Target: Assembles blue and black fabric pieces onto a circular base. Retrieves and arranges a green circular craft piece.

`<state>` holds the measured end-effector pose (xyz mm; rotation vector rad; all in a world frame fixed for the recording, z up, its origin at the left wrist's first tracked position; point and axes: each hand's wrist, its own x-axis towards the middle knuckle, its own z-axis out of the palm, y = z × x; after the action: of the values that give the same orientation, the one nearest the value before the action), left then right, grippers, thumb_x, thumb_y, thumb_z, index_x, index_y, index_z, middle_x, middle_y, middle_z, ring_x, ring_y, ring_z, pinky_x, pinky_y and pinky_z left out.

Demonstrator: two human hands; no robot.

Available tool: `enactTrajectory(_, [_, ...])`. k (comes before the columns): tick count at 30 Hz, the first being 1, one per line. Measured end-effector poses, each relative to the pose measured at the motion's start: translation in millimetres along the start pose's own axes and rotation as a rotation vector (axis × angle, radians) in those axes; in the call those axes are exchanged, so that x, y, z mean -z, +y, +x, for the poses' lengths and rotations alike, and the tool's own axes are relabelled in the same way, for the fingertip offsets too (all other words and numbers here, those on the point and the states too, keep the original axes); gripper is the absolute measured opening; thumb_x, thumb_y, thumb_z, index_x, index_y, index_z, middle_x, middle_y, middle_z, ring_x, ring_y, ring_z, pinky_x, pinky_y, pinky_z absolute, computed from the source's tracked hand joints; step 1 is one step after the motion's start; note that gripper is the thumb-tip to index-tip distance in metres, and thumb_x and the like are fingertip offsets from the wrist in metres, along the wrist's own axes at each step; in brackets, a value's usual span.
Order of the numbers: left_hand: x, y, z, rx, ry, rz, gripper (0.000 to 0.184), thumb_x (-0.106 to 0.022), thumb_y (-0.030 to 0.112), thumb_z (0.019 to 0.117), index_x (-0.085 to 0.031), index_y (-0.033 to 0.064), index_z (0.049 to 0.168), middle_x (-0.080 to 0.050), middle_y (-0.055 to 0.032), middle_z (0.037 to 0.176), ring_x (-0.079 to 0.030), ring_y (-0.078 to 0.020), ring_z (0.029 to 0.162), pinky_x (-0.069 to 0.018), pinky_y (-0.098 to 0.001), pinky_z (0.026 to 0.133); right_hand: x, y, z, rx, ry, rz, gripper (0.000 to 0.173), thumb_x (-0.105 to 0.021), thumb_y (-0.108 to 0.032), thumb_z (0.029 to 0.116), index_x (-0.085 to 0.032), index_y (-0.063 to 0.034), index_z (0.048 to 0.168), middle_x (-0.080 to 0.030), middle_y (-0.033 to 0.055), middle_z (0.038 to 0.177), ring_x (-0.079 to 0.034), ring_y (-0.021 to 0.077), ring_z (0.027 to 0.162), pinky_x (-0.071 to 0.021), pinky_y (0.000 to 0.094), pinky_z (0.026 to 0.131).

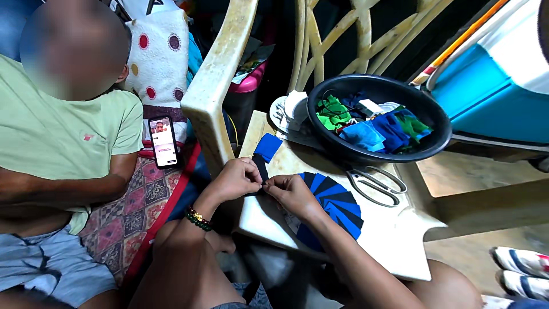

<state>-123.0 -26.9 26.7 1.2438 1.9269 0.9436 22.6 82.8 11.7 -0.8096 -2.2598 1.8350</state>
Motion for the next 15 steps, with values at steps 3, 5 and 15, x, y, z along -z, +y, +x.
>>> enactTrajectory(3, [0.3,-1.6,0.1,-0.02,0.002,0.012,0.002,-0.073,-0.001,0.0875,-0.071,-0.0025,0.086,-0.064,-0.0113,0.107,-0.061,-0.0099,0.088,-0.0527,-0.023,0.077,-0.2,0.4,-0.6,-0.002,-0.002,0.008,0.018,-0.055,-0.006,0.1021,-0.067,0.0006,0.089,-0.059,-0.0027,0.067,-0.052,-0.0006,0.053,-0.0441,0.0165,0.053])
enactTrajectory(5, [0.3,-1.5,0.0,-0.017,0.0,0.012,0.002,-0.073,-0.002,0.0876,-0.071,-0.0023,0.086,-0.064,-0.0112,0.107,-0.061,-0.0099,0.088,-0.0527,-0.0229,0.077,0.0,-0.2,-1.2,-0.006,-0.006,0.006,0.018,-0.055,-0.005,0.1023,-0.068,0.0011,0.091,-0.06,-0.0023,0.068,-0.052,-0.0005,0.053,-0.0444,0.0164,0.053])
enactTrajectory(15, [0.4,-2.8,-0.3,-0.028,-0.003,0.014,0.004,-0.073,-0.002,0.0874,-0.07,-0.0019,0.084,-0.064,-0.011,0.106,-0.062,-0.0102,0.089,-0.0528,-0.0231,0.077,0.9,0.5,-2.4,0.002,-0.013,0.02,0.016,-0.058,-0.005,0.1013,-0.067,-0.0001,0.09,-0.06,-0.0036,0.067,-0.052,-0.0015,0.054,-0.0442,0.015,0.053])
